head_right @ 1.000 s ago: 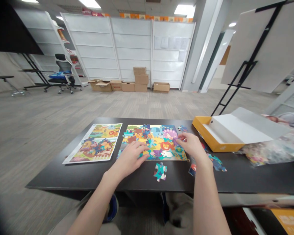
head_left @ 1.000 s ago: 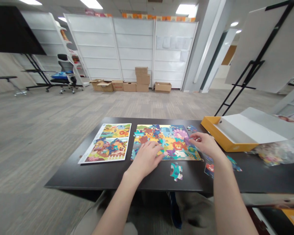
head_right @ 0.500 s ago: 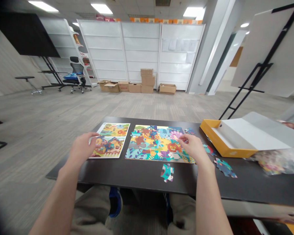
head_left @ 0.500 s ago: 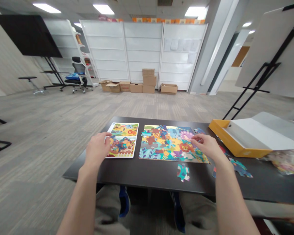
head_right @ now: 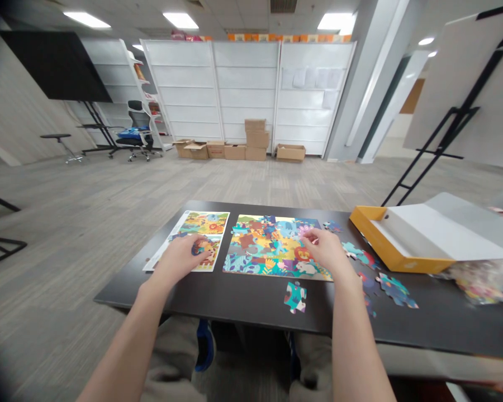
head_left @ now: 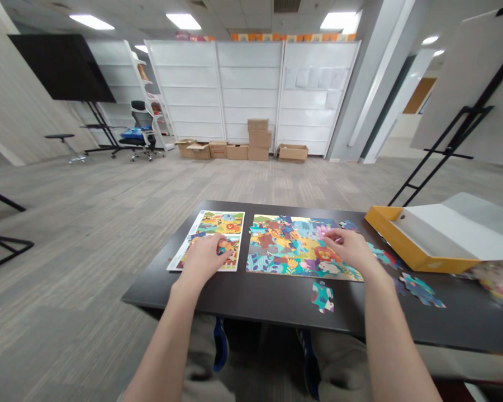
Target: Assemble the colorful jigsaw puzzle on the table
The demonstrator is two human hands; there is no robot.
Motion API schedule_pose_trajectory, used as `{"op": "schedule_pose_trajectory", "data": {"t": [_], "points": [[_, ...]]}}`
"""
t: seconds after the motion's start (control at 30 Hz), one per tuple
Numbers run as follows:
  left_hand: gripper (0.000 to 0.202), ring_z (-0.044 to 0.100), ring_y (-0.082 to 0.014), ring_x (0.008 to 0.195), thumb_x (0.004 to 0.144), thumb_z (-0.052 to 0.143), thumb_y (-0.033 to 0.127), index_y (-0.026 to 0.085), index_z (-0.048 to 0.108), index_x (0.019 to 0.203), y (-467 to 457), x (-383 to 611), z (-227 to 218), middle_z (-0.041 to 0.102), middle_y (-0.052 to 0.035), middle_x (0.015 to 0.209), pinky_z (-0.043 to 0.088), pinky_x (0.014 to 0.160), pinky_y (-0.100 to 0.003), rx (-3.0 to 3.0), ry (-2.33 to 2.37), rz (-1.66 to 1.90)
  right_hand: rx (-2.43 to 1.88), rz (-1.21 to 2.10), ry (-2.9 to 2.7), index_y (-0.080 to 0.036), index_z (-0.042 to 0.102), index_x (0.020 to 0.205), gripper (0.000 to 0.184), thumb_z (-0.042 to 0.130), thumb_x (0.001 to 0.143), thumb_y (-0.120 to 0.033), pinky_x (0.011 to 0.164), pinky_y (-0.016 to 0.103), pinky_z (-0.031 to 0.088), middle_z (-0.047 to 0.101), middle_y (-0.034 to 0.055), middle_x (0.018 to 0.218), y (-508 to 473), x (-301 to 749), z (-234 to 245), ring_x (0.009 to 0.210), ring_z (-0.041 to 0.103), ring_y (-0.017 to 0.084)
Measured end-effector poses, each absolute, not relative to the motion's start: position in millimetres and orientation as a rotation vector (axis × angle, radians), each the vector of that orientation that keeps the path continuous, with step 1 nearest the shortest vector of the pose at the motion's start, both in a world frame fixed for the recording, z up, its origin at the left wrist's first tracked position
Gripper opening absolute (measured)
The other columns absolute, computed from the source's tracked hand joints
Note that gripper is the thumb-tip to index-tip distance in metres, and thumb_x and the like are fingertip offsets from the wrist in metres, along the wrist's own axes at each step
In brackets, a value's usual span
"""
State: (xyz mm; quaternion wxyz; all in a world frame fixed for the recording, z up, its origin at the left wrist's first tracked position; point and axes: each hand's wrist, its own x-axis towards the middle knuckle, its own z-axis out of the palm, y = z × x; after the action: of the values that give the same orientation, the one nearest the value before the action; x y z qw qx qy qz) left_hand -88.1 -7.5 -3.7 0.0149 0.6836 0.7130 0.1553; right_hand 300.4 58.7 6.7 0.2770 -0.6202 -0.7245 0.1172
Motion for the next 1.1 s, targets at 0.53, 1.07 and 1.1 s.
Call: {"op": "schedule_pose_trajectory", "data": {"t": [0.53,1.07,1.1], "points": [[0.027,0.072,-0.0273,0.096,0.071,0.071,0.037,0.018,0.073,0.090,45.9,-123.8,-12.4,0.077,-0.0091,0.101,0.054,0.091,-0.039,1.777,2.191,1.097,-1.626,0.288,-1.952,-0.021,0.073,0.079,0.027,0.058,0.081,-0.043,0.067,0.030,0.050,0.076,0.0052,0.076,55.2,312.8,6.0,0.070,0.069,0.021],[0.058,0.070,-0.0302,0.106,0.068,0.075,0.047,0.021,0.065,0.119,-17.2,-133.8,-14.6,0.075,-0.0106,0.114,0.055,0.089,-0.037,1.865,2.045,0.681,-1.620,0.325,-1.979,-0.022,0.074,0.081,0.028,0.059,0.080,-0.045,0.067,0.032,0.051,0.077,0.0047,0.080,48.5,319.2,8.9,0.070,0.069,0.022],[0.059,0.071,-0.0297,0.103,0.066,0.076,0.045,0.021,0.065,0.119,-16.8,-132.9,-13.0,0.075,-0.0103,0.112,0.055,0.087,-0.036,1.858,2.048,0.708,-1.617,0.331,-1.981,-0.022,0.074,0.080,0.028,0.059,0.080,-0.045,0.067,0.032,0.051,0.077,0.0048,0.080,48.2,318.4,9.6,0.070,0.069,0.022]]}}
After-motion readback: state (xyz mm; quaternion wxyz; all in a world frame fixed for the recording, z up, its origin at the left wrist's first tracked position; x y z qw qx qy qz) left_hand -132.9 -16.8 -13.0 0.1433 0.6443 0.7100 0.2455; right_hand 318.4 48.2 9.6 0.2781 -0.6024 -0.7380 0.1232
